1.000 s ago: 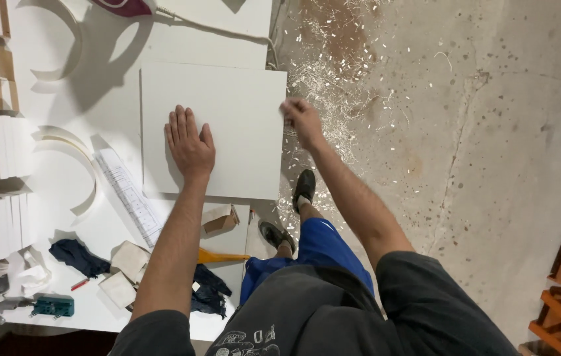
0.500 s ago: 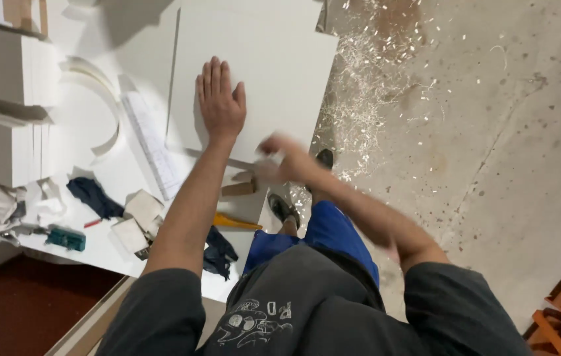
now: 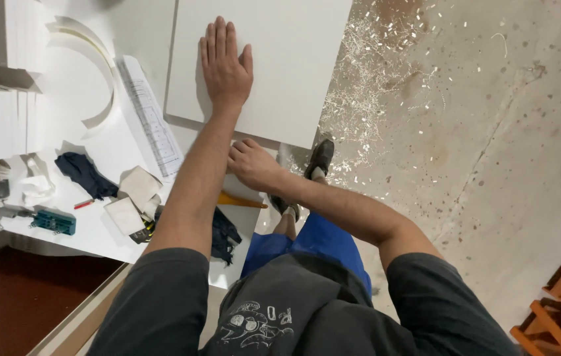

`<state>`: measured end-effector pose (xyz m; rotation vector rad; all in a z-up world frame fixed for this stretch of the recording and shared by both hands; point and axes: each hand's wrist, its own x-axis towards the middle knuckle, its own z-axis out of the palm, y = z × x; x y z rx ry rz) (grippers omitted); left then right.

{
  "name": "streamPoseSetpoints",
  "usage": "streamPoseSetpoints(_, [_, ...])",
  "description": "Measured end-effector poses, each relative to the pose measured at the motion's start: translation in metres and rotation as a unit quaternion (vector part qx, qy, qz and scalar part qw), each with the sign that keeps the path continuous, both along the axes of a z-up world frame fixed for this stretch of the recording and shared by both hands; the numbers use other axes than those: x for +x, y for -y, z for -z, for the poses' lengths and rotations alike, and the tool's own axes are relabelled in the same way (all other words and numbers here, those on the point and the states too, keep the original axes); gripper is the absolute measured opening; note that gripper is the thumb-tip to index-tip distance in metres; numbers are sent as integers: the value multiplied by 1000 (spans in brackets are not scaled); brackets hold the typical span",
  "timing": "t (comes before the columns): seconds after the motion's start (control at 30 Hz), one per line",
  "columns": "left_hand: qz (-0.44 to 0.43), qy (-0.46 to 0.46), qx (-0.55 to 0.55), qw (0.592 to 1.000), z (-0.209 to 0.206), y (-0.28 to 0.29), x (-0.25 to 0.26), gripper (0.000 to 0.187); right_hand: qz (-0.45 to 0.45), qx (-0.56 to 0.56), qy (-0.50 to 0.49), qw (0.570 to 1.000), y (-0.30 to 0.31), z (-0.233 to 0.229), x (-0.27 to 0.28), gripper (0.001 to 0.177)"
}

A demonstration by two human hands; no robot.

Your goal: The person sands the edges of a white rectangular board using a sanding block, then uses a green sanding sponge to smooth the surface. The person repeatedly flips the board and sands different edges and corners.

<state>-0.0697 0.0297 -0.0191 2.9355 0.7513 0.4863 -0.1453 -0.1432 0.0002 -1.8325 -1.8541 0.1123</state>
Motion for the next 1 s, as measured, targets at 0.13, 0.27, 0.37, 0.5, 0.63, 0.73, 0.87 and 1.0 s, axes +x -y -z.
streamPoseSetpoints(0.13, [4,18,10,1000,5,-2,3,53,36,-4,-165,986,32,-54,18,14])
streamPoseSetpoints(0.27, [23,73,43,996,25,-7,4,52,217,90,-715,659,119,-57,26,33])
streamPoseSetpoints(0.37, [24,80,3,997,47,-21,1,55,288,214,-832,423,160,3,12,46])
streamPoseSetpoints(0.5, [38,52,22,998,14,-8,-1,51,141,273,-907,289,174,4,3,52])
streamPoseSetpoints(0.63, [27,24,6,999,17,-9,0,51,148,311,-900,268,174,11,0,41])
streamPoseSetpoints(0.73, [25,20,8,999,16,-9,1,52,354,246,-805,407,163,-6,3,39])
streamPoseSetpoints(0.87, [13,-5,-19,1000,6,-6,1,53,512,162,-445,717,153,34,4,35])
streamPoseSetpoints(1.0, [12,-12,-18,1000,1,-6,2,53,490,189,-400,751,140,51,4,36])
